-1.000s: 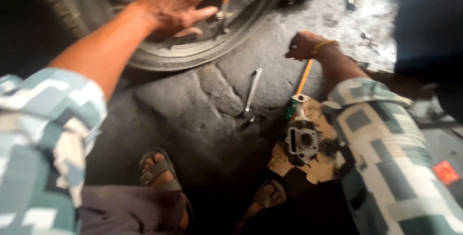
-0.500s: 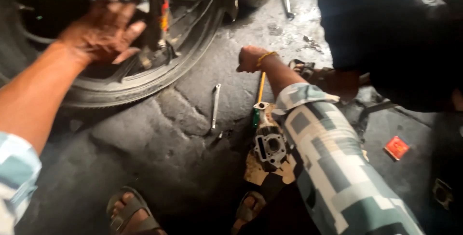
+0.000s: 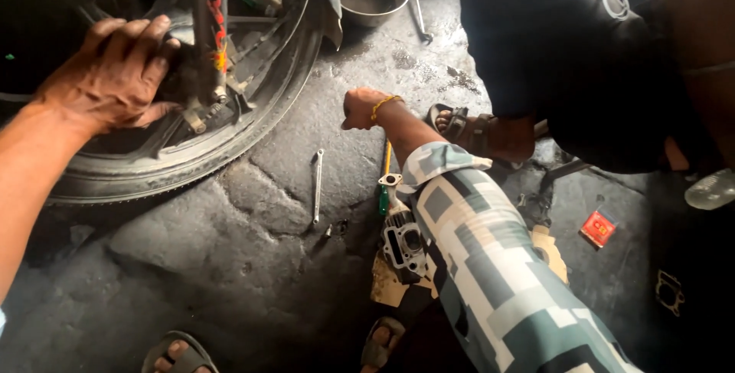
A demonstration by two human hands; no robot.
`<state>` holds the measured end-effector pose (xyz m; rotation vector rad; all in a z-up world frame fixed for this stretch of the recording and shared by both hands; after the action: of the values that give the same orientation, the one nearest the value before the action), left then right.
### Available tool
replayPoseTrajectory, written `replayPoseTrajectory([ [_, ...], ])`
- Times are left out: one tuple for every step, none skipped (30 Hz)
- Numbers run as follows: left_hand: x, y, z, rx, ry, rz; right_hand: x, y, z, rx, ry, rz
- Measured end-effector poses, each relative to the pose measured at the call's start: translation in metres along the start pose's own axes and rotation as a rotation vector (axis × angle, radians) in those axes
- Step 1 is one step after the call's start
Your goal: The person works on a motorcycle wheel by hand before moving to the front fork to grip and pull on the fork tube. They then shift to the engine area to handle a cylinder head and a piston.
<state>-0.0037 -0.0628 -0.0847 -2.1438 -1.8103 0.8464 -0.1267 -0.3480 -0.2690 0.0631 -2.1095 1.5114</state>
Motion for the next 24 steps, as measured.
replayPoseTrajectory([
  [-0.001,-0.001,-0.001,0.03,-0.013,0.021,-0.001,0.0,0.0,-0.006,0.005,0.0],
  [-0.003,-0.002,-0.002,0.031,-0.014,0.025,0.0,0.0,0.001,-0.004,0.009,0.002],
  [-0.006,-0.006,-0.003,0.076,-0.03,0.045,0.001,0.0,0.0,-0.001,0.005,0.007],
  [-0.007,-0.009,-0.005,0.12,-0.047,0.064,0.001,-0.001,-0.001,0.002,0.0,0.013],
  [-0.009,-0.007,-0.005,0.12,-0.048,0.067,0.001,-0.001,0.002,0.004,0.002,0.015],
  [-0.011,-0.004,-0.007,0.163,-0.064,0.055,0.0,0.0,0.003,0.01,0.0,0.012],
  [-0.012,0.0,-0.009,0.206,-0.08,0.042,-0.002,0.001,0.004,0.015,-0.002,0.008],
  [-0.014,0.002,-0.008,0.205,-0.079,0.044,-0.003,0.001,0.006,0.014,-0.001,0.011],
  [-0.016,0.005,-0.009,0.246,-0.106,0.031,-0.004,0.003,0.007,0.014,-0.005,0.006],
  [-0.018,0.009,-0.01,0.288,-0.133,0.019,-0.005,0.004,0.01,0.013,-0.008,0.002],
  [-0.021,0.007,-0.01,0.288,-0.132,0.022,-0.005,0.004,0.011,0.012,-0.006,0.004],
  [-0.024,0.006,-0.012,0.328,-0.16,0.023,-0.004,0.005,0.013,0.005,-0.004,-0.003],
  [-0.026,0.005,-0.014,0.369,-0.188,0.025,-0.004,0.005,0.014,-0.002,-0.002,-0.009],
  [-0.027,0.004,-0.014,0.37,-0.188,0.027,-0.004,0.006,0.017,-0.002,0.0,-0.007],
  [-0.028,0.004,-0.014,0.39,-0.199,0.034,-0.004,0.007,0.019,-0.006,0.004,-0.01],
  [-0.028,0.003,-0.016,0.409,-0.213,0.038,-0.006,0.008,0.02,-0.007,0.003,-0.012],
  [-0.028,0.003,-0.016,0.407,-0.216,0.038,-0.006,0.008,0.022,-0.004,0.002,-0.011],
  [-0.027,0.002,-0.015,0.396,-0.216,0.048,-0.006,0.008,0.023,-0.008,-0.009,-0.007],
  [-0.025,0.002,-0.015,0.385,-0.215,0.057,-0.007,0.008,0.023,-0.012,-0.02,-0.002],
  [-0.024,0.004,-0.015,0.383,-0.218,0.055,-0.006,0.007,0.021,-0.009,-0.024,-0.003],
  [-0.024,0.007,-0.014,0.396,-0.218,0.047,-0.004,0.006,0.019,-0.005,-0.024,-0.008],
  [-0.023,0.01,-0.014,0.408,-0.218,0.039,-0.003,0.005,0.018,0.0,-0.023,-0.011],
  [-0.022,0.01,-0.014,0.405,-0.221,0.038,-0.003,0.006,0.018,0.002,-0.027,-0.01],
  [-0.022,0.012,-0.014,0.428,-0.222,0.018,-0.003,0.006,0.019,0.001,-0.025,-0.007],
])
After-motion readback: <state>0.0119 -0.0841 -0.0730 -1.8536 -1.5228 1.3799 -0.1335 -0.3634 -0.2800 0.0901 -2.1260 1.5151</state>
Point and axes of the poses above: each hand's wrist, its own x-axis away from the middle knuckle, its own y-axis out of the palm, z = x × y, the point moved 9 cm from there along -x, towards the middle knuckle, and after that the axes turned 4 degrees about -y, right-handed, at the moved point
